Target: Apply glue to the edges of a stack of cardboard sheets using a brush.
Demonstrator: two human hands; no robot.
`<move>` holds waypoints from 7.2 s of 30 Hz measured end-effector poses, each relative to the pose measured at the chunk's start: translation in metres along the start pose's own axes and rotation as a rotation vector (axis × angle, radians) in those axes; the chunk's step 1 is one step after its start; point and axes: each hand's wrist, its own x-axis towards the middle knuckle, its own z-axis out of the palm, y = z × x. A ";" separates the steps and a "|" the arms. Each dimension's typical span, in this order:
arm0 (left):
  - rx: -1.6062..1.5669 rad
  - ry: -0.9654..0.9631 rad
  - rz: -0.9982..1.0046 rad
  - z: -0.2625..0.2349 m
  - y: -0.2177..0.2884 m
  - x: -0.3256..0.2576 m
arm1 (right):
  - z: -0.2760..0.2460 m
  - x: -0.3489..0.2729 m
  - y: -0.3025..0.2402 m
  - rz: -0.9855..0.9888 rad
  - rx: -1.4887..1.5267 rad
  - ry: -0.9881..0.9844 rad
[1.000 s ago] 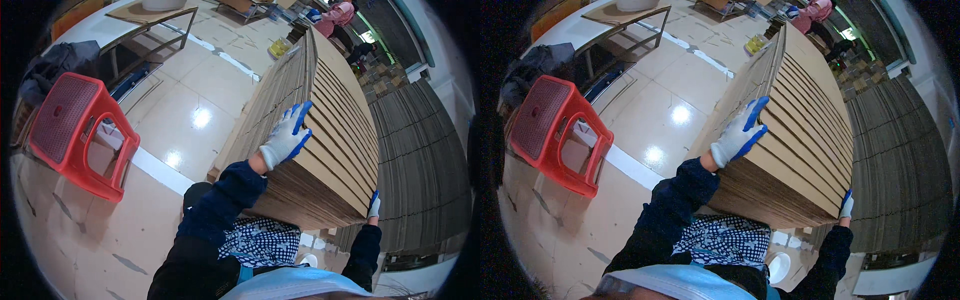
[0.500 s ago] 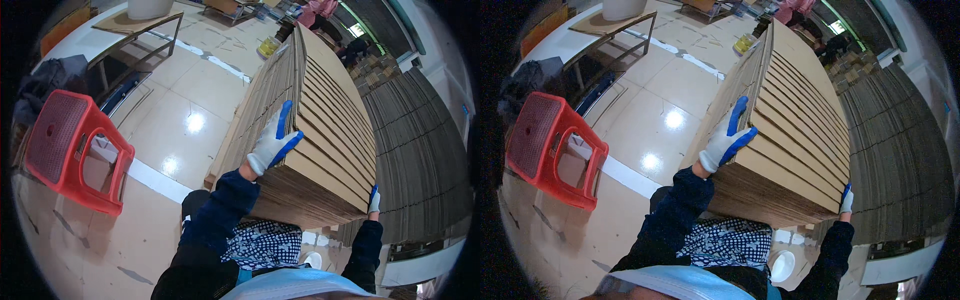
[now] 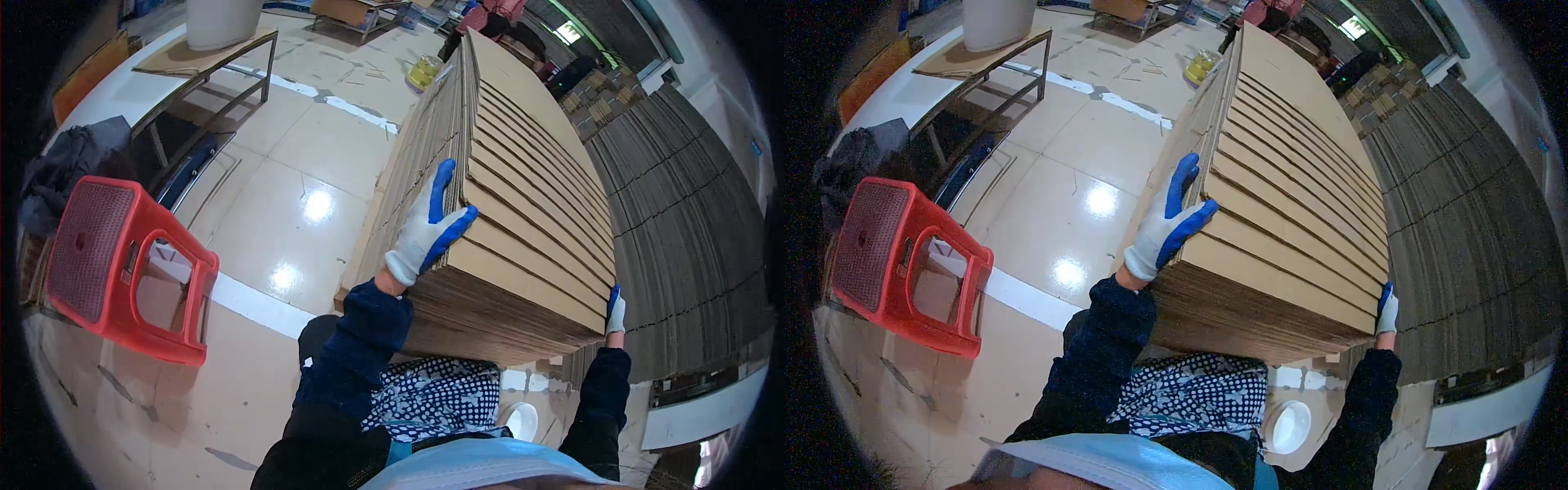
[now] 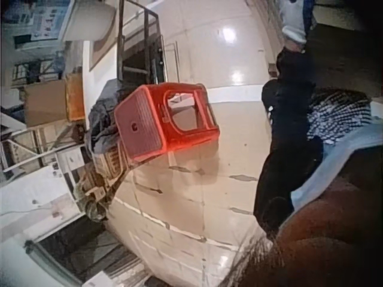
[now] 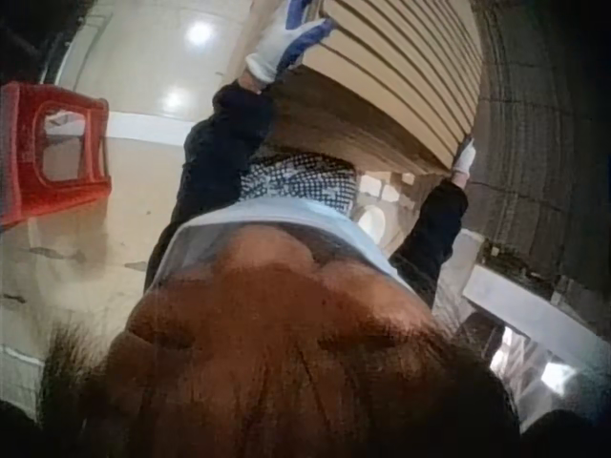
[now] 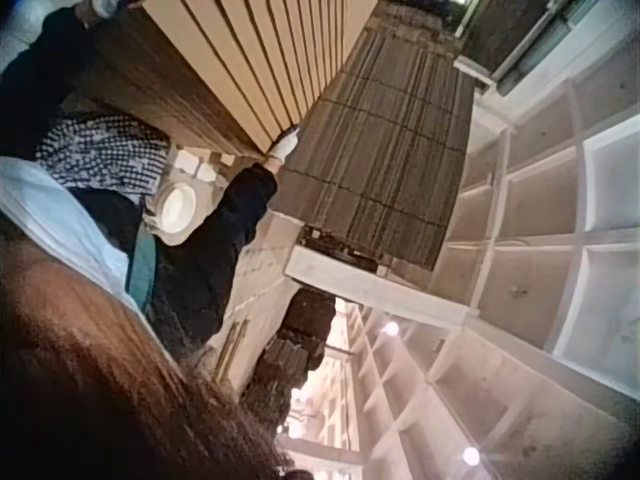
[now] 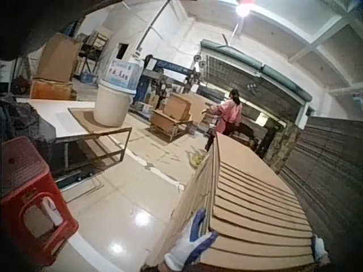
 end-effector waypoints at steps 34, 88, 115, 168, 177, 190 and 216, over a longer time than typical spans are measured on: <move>-0.046 -0.014 -0.050 0.000 -0.005 -0.001 | 0.000 -0.002 0.000 -0.024 0.029 0.038; -0.137 -0.056 -0.165 -0.002 0.005 -0.001 | -0.001 -0.010 -0.015 0.018 0.073 0.090; -0.299 -0.010 -0.243 0.004 0.020 -0.002 | 0.005 -0.002 -0.002 0.048 0.108 0.072; -0.223 0.006 -0.207 0.002 0.009 -0.001 | 0.001 -0.015 -0.018 0.011 0.215 0.072; -0.289 0.004 -0.231 0.008 0.015 -0.002 | -0.015 -0.020 -0.030 0.143 0.146 -0.046; -0.233 -0.001 -0.240 0.004 0.014 -0.001 | -0.011 -0.027 -0.043 0.105 0.193 -0.018; -0.133 -0.001 -0.240 0.007 0.016 -0.002 | -0.008 -0.017 -0.029 0.153 0.163 -0.022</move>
